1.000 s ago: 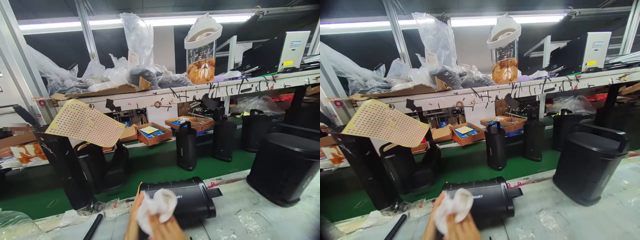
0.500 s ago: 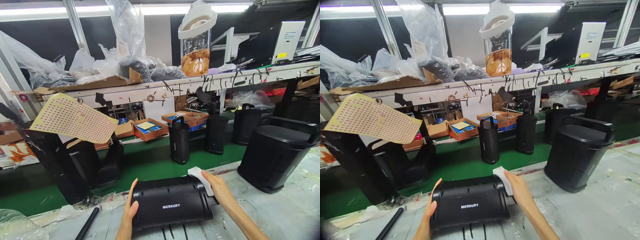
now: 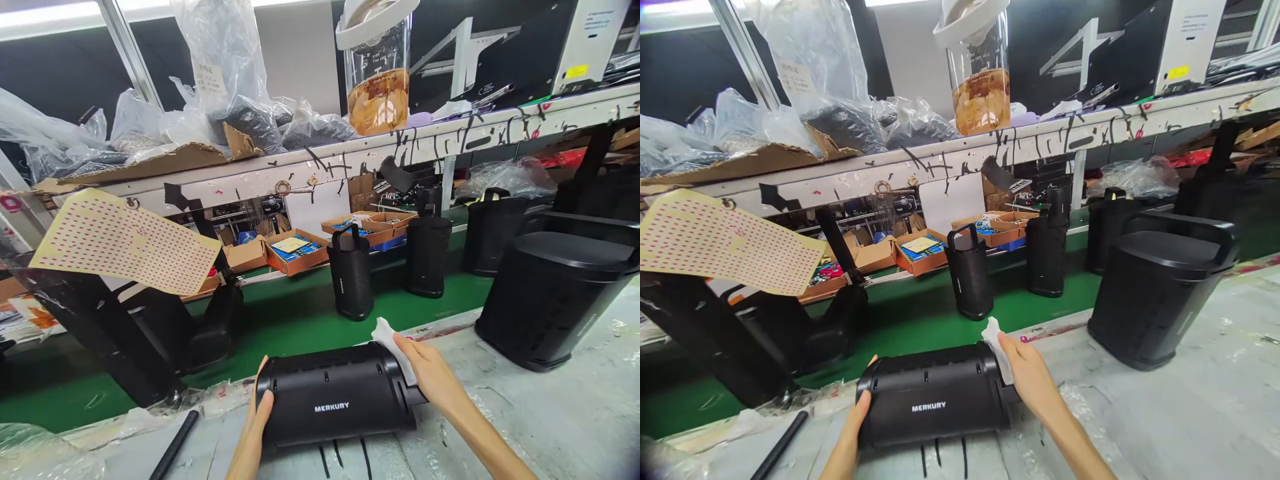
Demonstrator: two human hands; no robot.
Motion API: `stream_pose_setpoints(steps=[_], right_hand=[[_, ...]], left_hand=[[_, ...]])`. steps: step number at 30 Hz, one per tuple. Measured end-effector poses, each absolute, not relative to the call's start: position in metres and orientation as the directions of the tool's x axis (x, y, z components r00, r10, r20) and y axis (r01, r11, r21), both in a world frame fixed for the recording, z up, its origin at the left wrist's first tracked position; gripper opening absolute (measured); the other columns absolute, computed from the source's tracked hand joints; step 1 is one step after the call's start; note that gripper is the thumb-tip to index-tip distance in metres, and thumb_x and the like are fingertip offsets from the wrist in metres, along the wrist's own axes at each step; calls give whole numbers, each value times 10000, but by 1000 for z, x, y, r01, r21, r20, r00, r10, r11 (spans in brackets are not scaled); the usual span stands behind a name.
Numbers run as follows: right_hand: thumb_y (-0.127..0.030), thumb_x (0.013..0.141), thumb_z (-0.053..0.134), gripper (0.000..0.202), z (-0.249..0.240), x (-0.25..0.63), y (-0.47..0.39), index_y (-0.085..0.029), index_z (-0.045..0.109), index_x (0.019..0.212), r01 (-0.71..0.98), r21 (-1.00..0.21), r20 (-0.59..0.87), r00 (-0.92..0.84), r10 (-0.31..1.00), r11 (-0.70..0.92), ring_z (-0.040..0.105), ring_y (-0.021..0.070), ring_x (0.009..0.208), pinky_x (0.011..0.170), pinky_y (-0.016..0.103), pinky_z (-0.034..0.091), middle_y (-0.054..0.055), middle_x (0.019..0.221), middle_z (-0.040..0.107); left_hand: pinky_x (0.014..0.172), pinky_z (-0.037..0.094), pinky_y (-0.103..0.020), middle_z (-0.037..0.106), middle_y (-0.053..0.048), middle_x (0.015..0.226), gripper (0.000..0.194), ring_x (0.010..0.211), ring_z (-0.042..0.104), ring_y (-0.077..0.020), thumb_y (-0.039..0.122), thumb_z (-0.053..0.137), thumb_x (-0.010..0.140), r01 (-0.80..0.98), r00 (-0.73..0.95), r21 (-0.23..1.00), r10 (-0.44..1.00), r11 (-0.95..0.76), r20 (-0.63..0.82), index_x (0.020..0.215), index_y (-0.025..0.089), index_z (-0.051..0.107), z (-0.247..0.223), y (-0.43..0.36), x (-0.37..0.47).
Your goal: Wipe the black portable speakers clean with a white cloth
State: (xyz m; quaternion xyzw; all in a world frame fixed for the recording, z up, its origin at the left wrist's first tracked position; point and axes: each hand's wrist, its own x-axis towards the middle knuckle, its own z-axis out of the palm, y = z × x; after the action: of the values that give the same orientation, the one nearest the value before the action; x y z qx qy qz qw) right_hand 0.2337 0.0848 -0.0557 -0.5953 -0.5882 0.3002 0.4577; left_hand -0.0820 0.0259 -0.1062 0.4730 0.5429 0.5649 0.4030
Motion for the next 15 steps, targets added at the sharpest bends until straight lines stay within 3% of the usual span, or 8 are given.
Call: stream_pose_setpoints(steps=[2, 3, 5, 6, 8, 12, 15], right_hand=[[-488, 914, 388, 484, -59, 222, 71, -165, 738, 996, 526, -814, 353, 109, 929, 248, 646, 296, 987, 872, 391, 469, 86, 1020, 734], [-429, 938, 387, 445, -62, 210, 62, -164, 712, 1086, 610, -702, 511, 71, 857, 368, 638, 282, 1035, 916, 393, 454, 82, 1095, 718], [-298, 954, 414, 369, -69, 176, 43, -137, 677, 1156, 770, -303, 811, -101, 576, 562, 640, 253, 1057, 960, 377, 436, 87, 1157, 698], [-239, 946, 432, 345, -73, 157, 34, -110, 669, 1161, 803, -114, 876, -196, 440, 585, 636, 247, 1075, 971, 363, 429, 97, 1184, 686], [-211, 940, 453, 323, -80, 123, 20, -76, 670, 1138, 814, 91, 896, -318, 310, 573, 631, 239, 1089, 988, 338, 417, 113, 1191, 681], [-215, 955, 420, 325, -87, 117, 8, -122, 668, 1141, 753, 255, 832, -490, 259, 606, 593, 201, 1149, 1142, 361, 251, 70, 1208, 678], [-164, 922, 438, 331, -86, 159, 2, -118, 653, 1169, 751, 351, 767, -573, 288, 560, 416, 230, 1338, 1187, 457, 95, 72, 1243, 657]], left_hand=[[1173, 272, -432, 477, -23, 1474, 807, 1418, 325, -297, 736, 458, 782, 65, -214, 994, 972, -88, 100, 1441, 276, 379, -113, 22, -79], [1178, 258, -438, 463, -29, 1485, 807, 1422, 317, -293, 719, 459, 794, 70, -209, 993, 972, -96, 108, 1456, 271, 345, -115, 19, -78], [1196, 198, -434, 402, -54, 1526, 805, 1437, 284, -280, 662, 478, 820, 103, -186, 985, 970, -139, 157, 1476, 239, 282, -117, 12, -80], [1203, 168, -421, 366, -68, 1547, 816, 1444, 268, -276, 637, 506, 818, 132, -162, 976, 968, -173, 194, 1478, 221, 267, -118, 8, -82], [1209, 122, -386, 292, -79, 1581, 872, 1458, 228, -270, 622, 574, 781, 197, -99, 950, 959, -242, 265, 1476, 202, 257, -118, 3, -88], [1200, 157, -371, 190, -68, 1615, 1033, 1471, 180, -271, 659, 629, 721, 273, 115, 919, 958, -283, 261, 1511, 234, 116, -117, 0, -102], [1178, 232, -364, 223, -82, 1605, 1092, 1458, 224, -272, 666, 647, 701, 247, 187, 936, 960, -253, 210, 1516, 242, 56, -112, 0, -105]])
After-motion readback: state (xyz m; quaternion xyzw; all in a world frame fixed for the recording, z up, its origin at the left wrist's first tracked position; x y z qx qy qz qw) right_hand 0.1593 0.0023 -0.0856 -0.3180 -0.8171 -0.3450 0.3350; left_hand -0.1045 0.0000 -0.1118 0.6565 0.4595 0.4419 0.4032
